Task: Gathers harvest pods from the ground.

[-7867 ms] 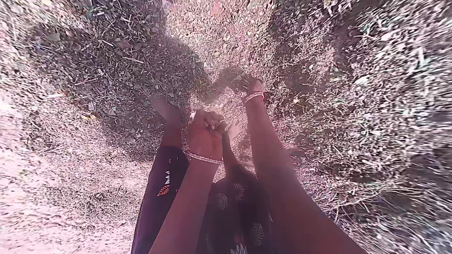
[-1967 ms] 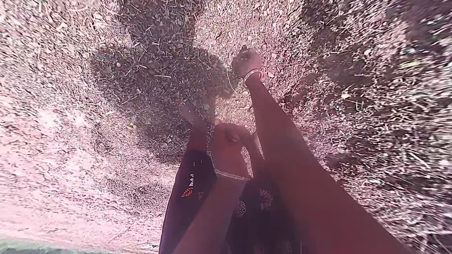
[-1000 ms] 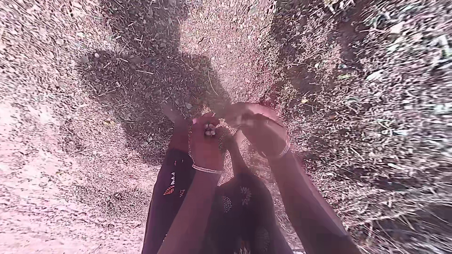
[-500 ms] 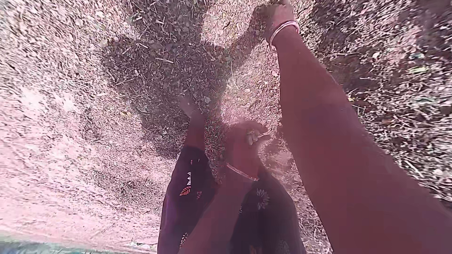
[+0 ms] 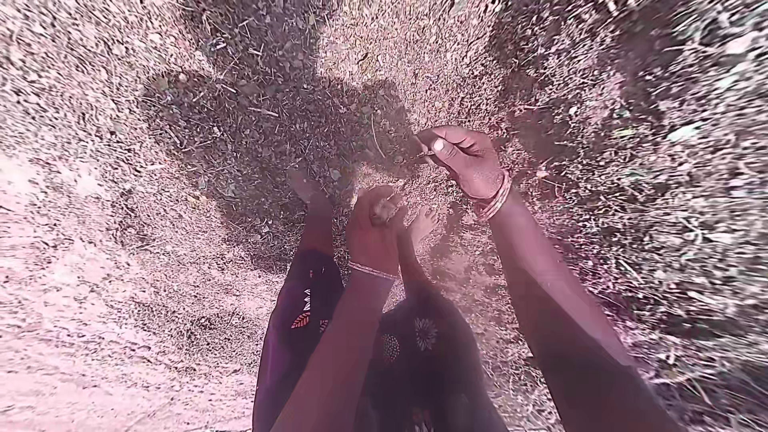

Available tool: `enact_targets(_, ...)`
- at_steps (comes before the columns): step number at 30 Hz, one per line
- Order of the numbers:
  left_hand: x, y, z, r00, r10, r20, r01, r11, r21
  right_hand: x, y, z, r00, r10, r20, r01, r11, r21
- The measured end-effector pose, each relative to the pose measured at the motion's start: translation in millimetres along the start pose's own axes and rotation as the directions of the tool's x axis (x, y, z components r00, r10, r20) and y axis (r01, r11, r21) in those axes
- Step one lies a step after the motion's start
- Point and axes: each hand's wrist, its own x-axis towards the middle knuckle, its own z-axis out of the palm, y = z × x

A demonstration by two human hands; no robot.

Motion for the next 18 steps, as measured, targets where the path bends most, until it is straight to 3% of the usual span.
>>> enact_targets(2, 0, 0, 2, 0.999, -0.042, 0.018, 0.042, 0.998, -0.036, 34, 34, -11, 0.969, 0.144, -0.199, -0.214, 0.891, -0.400)
enact_targets(4, -2, -2, 2, 0.995, -0.054, 0.080, 0.056, 0.998, -0.016, 79, 63, -25, 0.933, 0.259, -0.250, -0.359, 0.633, -0.686)
enact_targets(8, -5, -8, -4, 0.987, -0.062, 0.147, 0.059, 0.998, 0.029, 130, 110, -26, 0.865, 0.385, -0.323, -0.453, 0.321, -0.832)
enact_targets(10, -5, -10, -5, 0.990, -0.066, 0.125, 0.065, 0.998, 0.013, 130, 111, -14, 0.836, 0.451, -0.313, -0.468, 0.289, -0.835)
enact_targets(14, -6, -8, 2, 0.993, -0.062, 0.100, 0.063, 0.998, -0.011, 98, 92, -11, 0.848, 0.484, -0.216, -0.456, 0.460, -0.762)
enact_targets(18, -8, -2, 4, 0.991, -0.038, 0.129, 0.040, 0.999, -0.017, 61, 84, -13, 0.809, 0.464, -0.360, -0.574, 0.494, -0.653)
